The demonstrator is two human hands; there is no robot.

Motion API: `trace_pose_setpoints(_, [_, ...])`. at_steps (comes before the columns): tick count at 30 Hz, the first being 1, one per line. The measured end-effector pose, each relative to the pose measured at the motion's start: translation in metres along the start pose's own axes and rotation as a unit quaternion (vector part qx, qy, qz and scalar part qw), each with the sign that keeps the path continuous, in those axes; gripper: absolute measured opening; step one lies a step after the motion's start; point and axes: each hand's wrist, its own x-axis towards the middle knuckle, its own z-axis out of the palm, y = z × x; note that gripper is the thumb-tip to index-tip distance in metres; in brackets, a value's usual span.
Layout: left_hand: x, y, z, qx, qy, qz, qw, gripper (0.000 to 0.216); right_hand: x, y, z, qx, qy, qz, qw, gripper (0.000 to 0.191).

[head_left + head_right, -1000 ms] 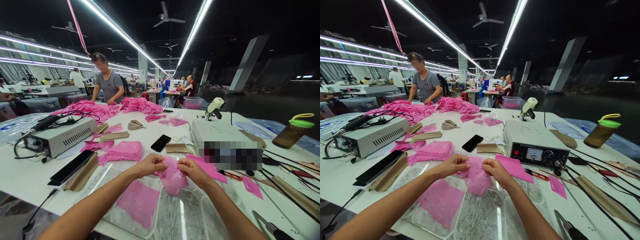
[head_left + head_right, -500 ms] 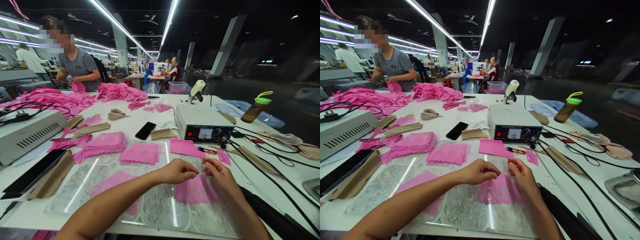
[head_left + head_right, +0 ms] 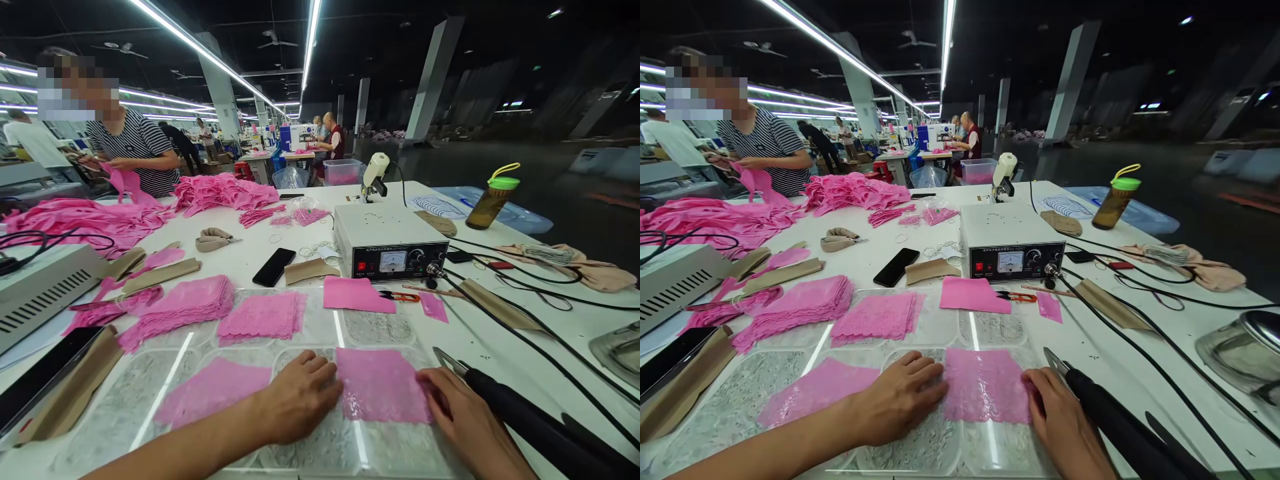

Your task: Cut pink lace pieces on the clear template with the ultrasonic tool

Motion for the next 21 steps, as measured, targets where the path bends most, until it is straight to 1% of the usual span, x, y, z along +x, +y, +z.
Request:
trace_pose_setpoints(3, [0.004,0.002,-0.004,0.001,0.017,0.03,0.999,0.029,-0.002,0.0,-0.003,-0.002,0.001,-0.002,1.0,0.025])
trace_pose_setpoints(5, [0.003,0.003,-0.004,-0.008,0.014,0.033,0.999,0.026,-0.002,-0.001,-0.007,0.008,-0.02,-0.002,1.0,0.024])
trace_pose_setpoints(8, [-0.004,0.002,-0.005,-0.043,-0.009,0.017,0.999,0.018,0.002,-0.004,-0.015,0.041,-0.078,0.012,0.996,0.019])
trace_pose_setpoints(9, [-0.006,0.0,-0.005,-0.062,-0.016,0.01,0.998,0.016,0.005,-0.006,-0.017,0.053,-0.084,0.026,0.995,0.019])
trace_pose_setpoints(11, [-0.005,-0.008,-0.007,-0.108,-0.031,-0.026,0.993,0.014,0.016,-0.011,-0.018,0.074,-0.068,0.057,0.993,0.019])
trace_pose_setpoints(13, [0.007,-0.025,-0.009,-0.142,-0.039,-0.086,0.985,0.013,0.034,-0.017,-0.015,0.091,-0.041,0.084,0.992,0.02])
trace_pose_setpoints(16, [0.041,-0.062,-0.007,-0.137,-0.026,-0.152,0.979,0.016,0.067,-0.023,-0.005,0.119,-0.031,0.108,0.986,0.023])
trace_pose_setpoints(17, [0.053,-0.074,-0.005,-0.135,-0.024,-0.169,0.976,0.015,0.077,-0.023,-0.001,0.125,-0.029,0.11,0.986,0.023])
trace_pose_setpoints(19, [0.075,-0.097,0.001,-0.139,-0.032,-0.191,0.971,0.023,0.094,-0.021,0.006,0.13,-0.03,0.111,0.985,0.024])
trace_pose_setpoints(21, [0.09,-0.114,0.008,-0.154,-0.048,-0.201,0.966,0.029,0.105,-0.015,0.011,0.132,-0.036,0.11,0.985,0.024])
